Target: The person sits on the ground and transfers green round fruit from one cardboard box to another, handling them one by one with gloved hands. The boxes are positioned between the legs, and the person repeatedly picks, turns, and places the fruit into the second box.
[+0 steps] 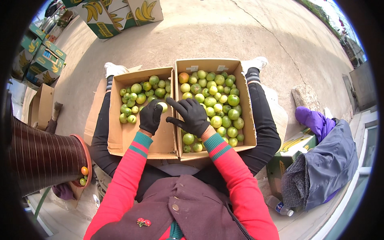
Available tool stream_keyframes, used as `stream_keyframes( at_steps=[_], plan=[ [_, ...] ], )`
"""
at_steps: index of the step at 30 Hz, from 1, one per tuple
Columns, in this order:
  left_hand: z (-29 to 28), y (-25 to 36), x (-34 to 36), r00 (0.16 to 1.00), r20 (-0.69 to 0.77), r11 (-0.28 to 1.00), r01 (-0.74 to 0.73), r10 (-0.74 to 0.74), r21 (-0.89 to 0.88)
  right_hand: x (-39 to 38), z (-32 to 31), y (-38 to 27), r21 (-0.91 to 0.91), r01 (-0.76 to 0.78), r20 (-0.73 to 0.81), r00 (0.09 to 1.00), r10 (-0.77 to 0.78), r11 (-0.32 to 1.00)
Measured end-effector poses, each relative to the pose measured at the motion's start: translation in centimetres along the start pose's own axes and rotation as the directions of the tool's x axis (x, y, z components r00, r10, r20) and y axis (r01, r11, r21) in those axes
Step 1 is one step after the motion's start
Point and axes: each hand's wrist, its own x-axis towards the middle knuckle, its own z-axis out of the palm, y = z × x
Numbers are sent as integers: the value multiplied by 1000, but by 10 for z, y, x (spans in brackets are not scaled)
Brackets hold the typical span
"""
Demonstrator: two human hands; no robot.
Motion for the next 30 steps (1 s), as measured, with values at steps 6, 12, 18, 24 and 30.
stream_keyframes(
  at_steps=[6,12,18,24,30],
  plan=[
    [7,14,-1,988,113,991,-92,103,-93,-6,9,1,-10,21,57,998,-20,1000],
    [11,-12,3,995,-20,963,99,-97,251,-5,10,17,286,-307,-172,915,364,908],
    [30,-44,-3,949,243,738,-15,-203,675,-29,14,84,924,-233,-190,411,892,304],
    [24,-27,-3,916,172,744,173,-362,645,-29,8,85,894,-222,-244,489,837,390],
    [1,-20,-2,896,200,800,444,-396,-403,-7,-1,30,239,-199,-110,967,230,951]
  ],
)
